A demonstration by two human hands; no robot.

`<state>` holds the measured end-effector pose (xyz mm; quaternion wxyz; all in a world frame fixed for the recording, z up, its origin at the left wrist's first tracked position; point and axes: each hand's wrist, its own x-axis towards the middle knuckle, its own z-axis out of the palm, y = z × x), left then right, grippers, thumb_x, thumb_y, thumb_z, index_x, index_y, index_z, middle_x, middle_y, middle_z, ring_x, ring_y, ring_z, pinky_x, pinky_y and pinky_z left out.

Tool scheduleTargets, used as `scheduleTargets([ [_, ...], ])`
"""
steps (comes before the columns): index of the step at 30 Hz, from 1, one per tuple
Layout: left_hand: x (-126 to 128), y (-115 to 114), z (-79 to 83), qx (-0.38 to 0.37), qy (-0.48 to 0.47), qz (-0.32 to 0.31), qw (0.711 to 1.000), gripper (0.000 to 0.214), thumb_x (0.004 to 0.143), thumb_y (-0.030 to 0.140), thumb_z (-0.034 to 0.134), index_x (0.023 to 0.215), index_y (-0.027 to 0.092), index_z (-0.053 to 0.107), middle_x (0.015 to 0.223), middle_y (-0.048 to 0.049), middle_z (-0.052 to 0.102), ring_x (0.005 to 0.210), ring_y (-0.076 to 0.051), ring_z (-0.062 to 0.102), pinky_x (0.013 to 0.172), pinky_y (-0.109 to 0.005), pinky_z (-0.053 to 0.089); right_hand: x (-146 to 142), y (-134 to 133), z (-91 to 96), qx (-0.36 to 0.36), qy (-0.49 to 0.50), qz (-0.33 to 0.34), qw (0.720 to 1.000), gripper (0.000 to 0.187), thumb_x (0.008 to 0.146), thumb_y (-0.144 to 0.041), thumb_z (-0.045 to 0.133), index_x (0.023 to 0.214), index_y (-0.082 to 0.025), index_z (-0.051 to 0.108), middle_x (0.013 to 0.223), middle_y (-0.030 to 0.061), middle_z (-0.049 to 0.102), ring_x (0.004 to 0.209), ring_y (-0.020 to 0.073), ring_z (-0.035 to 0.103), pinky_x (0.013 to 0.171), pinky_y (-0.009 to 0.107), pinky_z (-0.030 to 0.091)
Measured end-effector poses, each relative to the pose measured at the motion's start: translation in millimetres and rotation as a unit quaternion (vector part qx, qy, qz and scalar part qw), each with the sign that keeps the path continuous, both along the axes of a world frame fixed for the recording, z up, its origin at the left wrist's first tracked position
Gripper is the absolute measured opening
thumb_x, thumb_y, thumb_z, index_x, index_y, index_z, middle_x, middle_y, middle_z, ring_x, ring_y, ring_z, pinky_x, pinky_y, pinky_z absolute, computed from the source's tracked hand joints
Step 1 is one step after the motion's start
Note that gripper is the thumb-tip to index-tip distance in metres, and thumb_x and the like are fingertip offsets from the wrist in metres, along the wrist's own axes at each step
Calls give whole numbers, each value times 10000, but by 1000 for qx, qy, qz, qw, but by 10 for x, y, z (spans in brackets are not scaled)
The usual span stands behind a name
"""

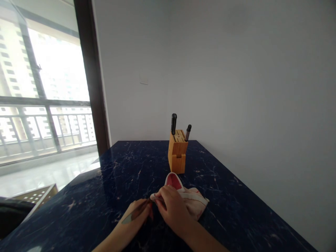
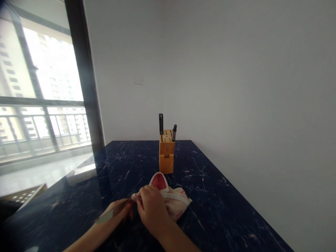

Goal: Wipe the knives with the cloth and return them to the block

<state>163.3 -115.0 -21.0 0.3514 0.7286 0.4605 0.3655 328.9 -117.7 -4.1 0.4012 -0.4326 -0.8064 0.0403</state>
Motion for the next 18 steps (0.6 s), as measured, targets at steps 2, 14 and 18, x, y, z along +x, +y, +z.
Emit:
scheduleTargets([
  [2,-5,-5,-6,-7,3,15,1000,358,801,462,435,749,167,631,683,-10,614,645,-159,538,614,-220,408,-12,-13,-1,0,-5,7,1000,119,781,-88,475,811,-202,485,826,3,554,803,147,496,726,263,375],
  [14,6,-57,141,17,35,53,998,413,836,451,347,601,190,566,620,1,560,625,-173,536,652,-254,410,11,1,1,-6,13,-5,1000,98,781,-103,497,806,-198,483,822,7,551,798,151,498,715,263,375],
  [18,21,-36,106,8,30,30,999,400,851,444,345,648,188,576,608,14,550,599,-154,526,623,-232,405,0,13,-2,2,-6,-26,1000,98,779,-99,493,788,-196,480,796,9,551,780,162,499,715,284,371],
])
